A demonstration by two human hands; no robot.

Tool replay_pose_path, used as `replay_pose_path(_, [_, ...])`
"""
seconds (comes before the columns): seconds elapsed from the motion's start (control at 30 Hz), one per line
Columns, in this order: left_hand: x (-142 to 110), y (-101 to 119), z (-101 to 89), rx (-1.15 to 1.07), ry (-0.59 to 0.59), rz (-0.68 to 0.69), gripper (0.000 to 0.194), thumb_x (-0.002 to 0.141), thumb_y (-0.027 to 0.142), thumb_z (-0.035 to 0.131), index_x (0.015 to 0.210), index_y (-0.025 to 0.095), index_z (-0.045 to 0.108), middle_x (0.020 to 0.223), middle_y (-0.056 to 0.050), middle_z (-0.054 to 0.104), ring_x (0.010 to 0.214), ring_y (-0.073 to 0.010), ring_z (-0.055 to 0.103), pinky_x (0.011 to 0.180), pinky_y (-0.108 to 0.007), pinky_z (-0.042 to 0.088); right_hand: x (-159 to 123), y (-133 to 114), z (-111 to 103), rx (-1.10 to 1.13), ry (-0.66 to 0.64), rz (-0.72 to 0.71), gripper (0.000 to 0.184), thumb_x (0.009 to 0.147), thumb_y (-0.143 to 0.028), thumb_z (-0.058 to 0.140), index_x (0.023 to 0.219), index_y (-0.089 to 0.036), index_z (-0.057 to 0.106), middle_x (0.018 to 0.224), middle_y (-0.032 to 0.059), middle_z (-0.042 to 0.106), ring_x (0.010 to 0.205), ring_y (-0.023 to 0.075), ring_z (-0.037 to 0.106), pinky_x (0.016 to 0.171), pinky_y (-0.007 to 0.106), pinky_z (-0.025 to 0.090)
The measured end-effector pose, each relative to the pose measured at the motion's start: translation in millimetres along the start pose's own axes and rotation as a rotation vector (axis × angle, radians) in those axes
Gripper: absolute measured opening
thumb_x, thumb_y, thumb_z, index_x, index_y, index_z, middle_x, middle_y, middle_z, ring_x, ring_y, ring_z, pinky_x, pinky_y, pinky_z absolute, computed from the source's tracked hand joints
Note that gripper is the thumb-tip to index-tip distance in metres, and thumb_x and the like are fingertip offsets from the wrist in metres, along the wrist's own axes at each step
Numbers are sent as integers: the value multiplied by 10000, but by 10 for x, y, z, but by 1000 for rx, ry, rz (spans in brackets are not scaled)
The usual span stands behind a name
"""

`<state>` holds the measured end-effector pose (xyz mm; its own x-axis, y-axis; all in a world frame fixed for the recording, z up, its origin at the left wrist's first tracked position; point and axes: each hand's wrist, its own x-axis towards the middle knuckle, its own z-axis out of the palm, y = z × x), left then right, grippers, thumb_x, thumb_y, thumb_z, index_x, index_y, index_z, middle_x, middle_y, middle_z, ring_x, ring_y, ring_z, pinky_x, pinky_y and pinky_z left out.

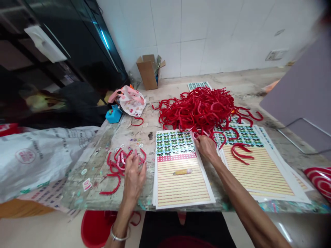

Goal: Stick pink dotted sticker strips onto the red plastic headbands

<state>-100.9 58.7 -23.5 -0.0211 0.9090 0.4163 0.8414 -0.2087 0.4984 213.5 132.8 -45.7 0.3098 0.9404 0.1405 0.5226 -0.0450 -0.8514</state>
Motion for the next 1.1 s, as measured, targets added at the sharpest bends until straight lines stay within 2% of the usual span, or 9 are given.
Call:
replay_pose_path(0.13, [-200,271,106,-289,-105,-95,254,844,290,488,950,123,647,1060,-146,587,1023,-264,559,915,-436,442,-44,-42,-300,188,-46,9,228,729,-409,621,676,-189,605,544,-17,468,534,143,437,534,272,319])
replay_pose_path(0.3, [-251,654,277,-700,-312,-345,246,821,336,533,906,148,668,949,-94,658,837,-213,630,772,-333,500,-272,-126,-579,484,-90,71,363,781,-561,526,738,-202,509,535,-65,349,416,82,266,390,223,215])
replay_pose_path(0.4, [-197,912,326,-848,-420,-405,255,808,339,557,929,149,678,912,-82,687,733,-182,637,710,-290,500,-391,-184,-486,613,-63,60,342,775,-543,562,743,-215,470,577,-57,387,440,82,297,403,218,244])
replay_pose_path(0.5, [-145,1120,337,-951,-411,-416,243,803,314,577,931,138,684,842,-72,690,695,-164,630,697,-270,494,-493,-275,-316,695,-20,22,274,806,-493,569,796,-238,468,581,-72,358,454,85,288,422,215,236])
replay_pose_path(0.6, [-96,1239,314,-1023,-386,-433,247,806,299,582,962,135,680,838,-68,679,679,-153,618,694,-269,495,-617,-406,-187,724,-128,6,229,825,-455,573,822,-236,508,584,-66,355,466,94,280,431,228,221])
replay_pose_path(0.8, [-13,1119,242,-1097,-389,-379,285,850,333,527,996,133,669,795,-55,647,675,-138,573,690,-262,470,-795,-609,-156,651,-575,-37,235,866,-423,533,813,-196,562,608,-46,367,505,99,271,467,241,205])
replay_pose_path(0.93, [-20,874,191,-1154,-321,-575,279,828,357,565,1003,154,644,779,-27,610,635,-110,552,627,-238,458,-804,-631,-209,705,-811,-32,254,887,-429,483,798,-197,530,650,-28,390,552,114,318,514,250,259])
replay_pose_path(1.0, [-45,797,157,-1327,-433,-667,278,816,357,583,994,151,637,892,-58,606,650,-114,567,604,-251,472,-811,-629,-211,774,-842,-13,285,876,-459,476,761,-201,508,651,-19,397,554,122,320,516,258,260])
replay_pose_path(1.1, [-94,783,114,-1626,-726,-739,270,830,335,569,940,101,648,894,-93,593,668,-122,571,592,-252,486,-840,-629,-181,879,-835,16,312,838,-508,492,738,-213,488,639,-16,374,541,130,313,495,265,250])
